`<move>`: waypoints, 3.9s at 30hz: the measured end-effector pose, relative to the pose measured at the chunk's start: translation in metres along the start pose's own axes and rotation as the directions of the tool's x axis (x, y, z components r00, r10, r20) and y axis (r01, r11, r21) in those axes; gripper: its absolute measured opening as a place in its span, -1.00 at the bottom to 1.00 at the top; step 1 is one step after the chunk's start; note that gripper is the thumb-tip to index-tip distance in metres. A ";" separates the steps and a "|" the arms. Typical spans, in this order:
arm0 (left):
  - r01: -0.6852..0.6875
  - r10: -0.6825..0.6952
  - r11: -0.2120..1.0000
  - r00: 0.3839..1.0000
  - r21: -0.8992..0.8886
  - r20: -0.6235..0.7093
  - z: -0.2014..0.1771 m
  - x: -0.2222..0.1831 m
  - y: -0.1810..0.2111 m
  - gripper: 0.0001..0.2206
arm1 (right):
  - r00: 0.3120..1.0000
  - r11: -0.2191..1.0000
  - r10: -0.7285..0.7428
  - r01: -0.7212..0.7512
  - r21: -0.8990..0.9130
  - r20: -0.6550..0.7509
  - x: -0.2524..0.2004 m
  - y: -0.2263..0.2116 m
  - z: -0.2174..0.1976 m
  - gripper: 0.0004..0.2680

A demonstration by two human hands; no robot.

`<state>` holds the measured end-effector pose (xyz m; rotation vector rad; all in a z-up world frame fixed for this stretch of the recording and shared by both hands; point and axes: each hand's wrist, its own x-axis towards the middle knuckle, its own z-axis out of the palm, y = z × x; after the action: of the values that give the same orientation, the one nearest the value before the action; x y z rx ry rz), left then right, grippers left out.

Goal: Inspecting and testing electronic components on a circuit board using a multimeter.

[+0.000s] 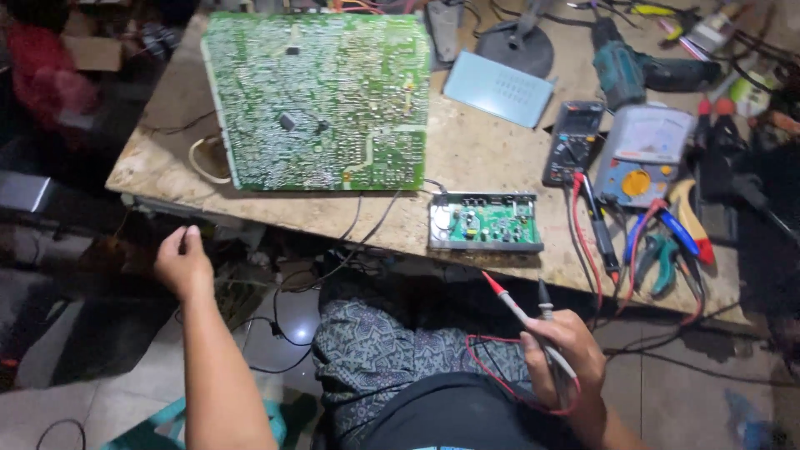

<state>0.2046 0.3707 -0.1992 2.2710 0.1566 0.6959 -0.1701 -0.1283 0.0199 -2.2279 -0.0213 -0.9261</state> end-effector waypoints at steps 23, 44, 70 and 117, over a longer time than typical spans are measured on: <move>0.197 -0.167 0.936 0.978 -0.291 0.127 0.011 0.009 -0.046 -0.82 | 0.997 0.989 0.060 -0.065 -0.129 -0.042 0.004 0.014 -0.022 -0.90; 0.573 -0.501 0.641 0.816 -0.510 0.287 -0.019 -0.077 -0.028 -0.82 | 0.997 0.988 0.056 -0.049 -0.147 0.050 -0.001 0.027 -0.006 -0.91; 0.641 -0.321 0.557 0.752 -0.528 0.575 -0.033 -0.169 0.322 -0.66 | 0.997 0.996 0.020 -0.026 0.088 0.070 0.018 0.010 0.011 -0.80; 0.874 -0.570 0.024 0.410 -0.485 0.712 0.006 -0.016 0.294 -0.36 | 0.992 0.991 -0.086 0.095 -0.094 0.092 0.040 0.135 0.013 -0.74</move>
<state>0.1663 0.1511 -0.0062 0.9690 0.6675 -0.2522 -0.0958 -0.2309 -0.0436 -2.3742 -0.1207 -0.8945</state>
